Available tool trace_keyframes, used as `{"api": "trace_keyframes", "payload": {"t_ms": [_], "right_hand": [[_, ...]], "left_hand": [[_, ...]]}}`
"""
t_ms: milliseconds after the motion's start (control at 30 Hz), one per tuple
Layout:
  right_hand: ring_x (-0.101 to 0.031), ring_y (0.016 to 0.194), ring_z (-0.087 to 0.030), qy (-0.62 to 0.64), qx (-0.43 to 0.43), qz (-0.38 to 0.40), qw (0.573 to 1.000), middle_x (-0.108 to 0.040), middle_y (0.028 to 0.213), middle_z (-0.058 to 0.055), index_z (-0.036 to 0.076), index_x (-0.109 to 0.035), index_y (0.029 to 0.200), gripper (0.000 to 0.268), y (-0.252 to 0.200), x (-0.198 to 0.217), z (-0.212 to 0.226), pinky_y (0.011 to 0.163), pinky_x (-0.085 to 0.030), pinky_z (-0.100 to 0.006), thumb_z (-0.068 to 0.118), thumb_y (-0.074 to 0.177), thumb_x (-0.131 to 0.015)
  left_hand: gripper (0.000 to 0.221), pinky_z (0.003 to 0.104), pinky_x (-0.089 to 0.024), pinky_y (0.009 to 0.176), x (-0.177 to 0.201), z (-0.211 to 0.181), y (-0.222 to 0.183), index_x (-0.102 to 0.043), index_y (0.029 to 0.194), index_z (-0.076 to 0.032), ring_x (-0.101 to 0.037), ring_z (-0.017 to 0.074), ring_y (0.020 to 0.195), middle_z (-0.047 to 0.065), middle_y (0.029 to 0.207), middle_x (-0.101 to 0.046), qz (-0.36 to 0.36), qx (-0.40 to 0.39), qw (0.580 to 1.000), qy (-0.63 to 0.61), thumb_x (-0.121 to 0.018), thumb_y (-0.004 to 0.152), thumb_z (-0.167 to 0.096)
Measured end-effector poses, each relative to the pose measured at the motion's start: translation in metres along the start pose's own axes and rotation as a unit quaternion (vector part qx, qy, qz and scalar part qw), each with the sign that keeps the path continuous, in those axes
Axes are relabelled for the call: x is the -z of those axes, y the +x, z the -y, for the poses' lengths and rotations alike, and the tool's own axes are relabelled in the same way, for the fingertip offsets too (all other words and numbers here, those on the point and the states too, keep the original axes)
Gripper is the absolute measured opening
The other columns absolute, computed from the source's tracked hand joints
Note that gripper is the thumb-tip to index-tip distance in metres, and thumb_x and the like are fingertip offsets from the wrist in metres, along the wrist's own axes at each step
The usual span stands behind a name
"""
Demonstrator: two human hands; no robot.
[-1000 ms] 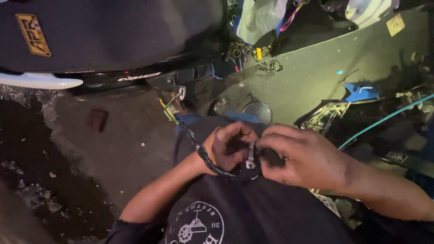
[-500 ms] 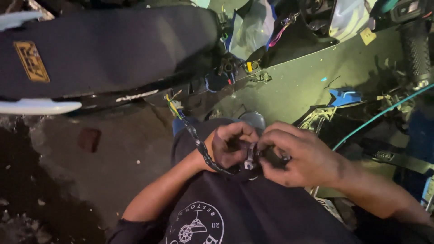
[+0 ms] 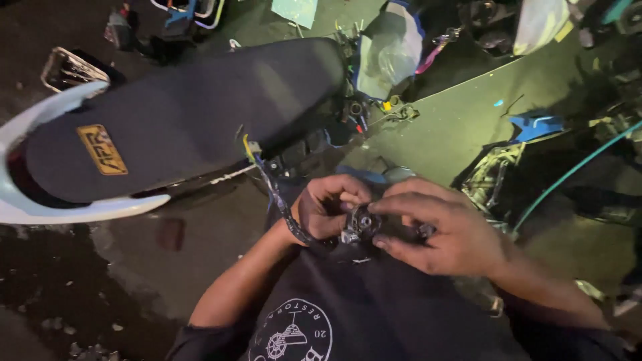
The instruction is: Repairing and inspecting a motorcycle handlebar switch assembly and its wiring
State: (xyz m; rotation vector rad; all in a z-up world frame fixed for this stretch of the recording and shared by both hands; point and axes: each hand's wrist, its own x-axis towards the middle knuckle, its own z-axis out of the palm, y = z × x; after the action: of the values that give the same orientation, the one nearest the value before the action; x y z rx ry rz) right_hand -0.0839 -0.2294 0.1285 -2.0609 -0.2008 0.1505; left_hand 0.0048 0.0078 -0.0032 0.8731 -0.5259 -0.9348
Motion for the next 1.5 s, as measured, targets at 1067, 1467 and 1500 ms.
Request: {"api": "trace_keyframes", "payload": {"t_ms": [1067, 1467, 1500], "right_hand": [[-0.072, 0.050, -0.020, 0.277, -0.084, -0.048, 0.956, -0.081, 0.092, -0.016, 0.002, -0.084, 0.119, 0.034, 0.119, -0.140, -0.159, 0.033, -0.057, -0.029, 0.000, 0.085, -0.085], [-0.078, 0.097, -0.019, 0.331, -0.019, -0.009, 0.943, -0.084, 0.103, -0.010, 0.002, -0.085, 0.112, 0.035, 0.175, -0.148, -0.173, 0.076, -0.067, -0.031, 0.011, 0.081, -0.100], [-0.077, 0.094, -0.018, 0.329, -0.024, -0.003, 0.944, -0.083, 0.102, -0.011, 0.002, -0.084, 0.112, 0.035, 0.177, -0.152, -0.177, 0.077, -0.066, -0.032, 0.010, 0.081, -0.099]], "left_hand": [[0.035, 0.054, -0.061, 0.093, 0.129, -0.073, -0.013, -0.076, 0.114, 0.006, -0.077, 0.0444, 0.095, 0.029, 0.096, -0.077, -0.112, 0.190, 0.908, 0.356, -0.064, 0.084, -0.004], [0.031, 0.024, -0.046, 0.073, 0.186, -0.056, -0.011, -0.074, 0.110, 0.009, -0.059, 0.0147, 0.076, 0.008, 0.073, -0.065, -0.112, 0.160, 0.964, 0.181, -0.066, 0.082, 0.000], [0.032, 0.026, -0.045, 0.071, 0.186, -0.060, -0.008, -0.075, 0.108, 0.009, -0.057, 0.0163, 0.075, 0.008, 0.075, -0.063, -0.112, 0.163, 0.963, 0.183, -0.066, 0.079, -0.002]]}}
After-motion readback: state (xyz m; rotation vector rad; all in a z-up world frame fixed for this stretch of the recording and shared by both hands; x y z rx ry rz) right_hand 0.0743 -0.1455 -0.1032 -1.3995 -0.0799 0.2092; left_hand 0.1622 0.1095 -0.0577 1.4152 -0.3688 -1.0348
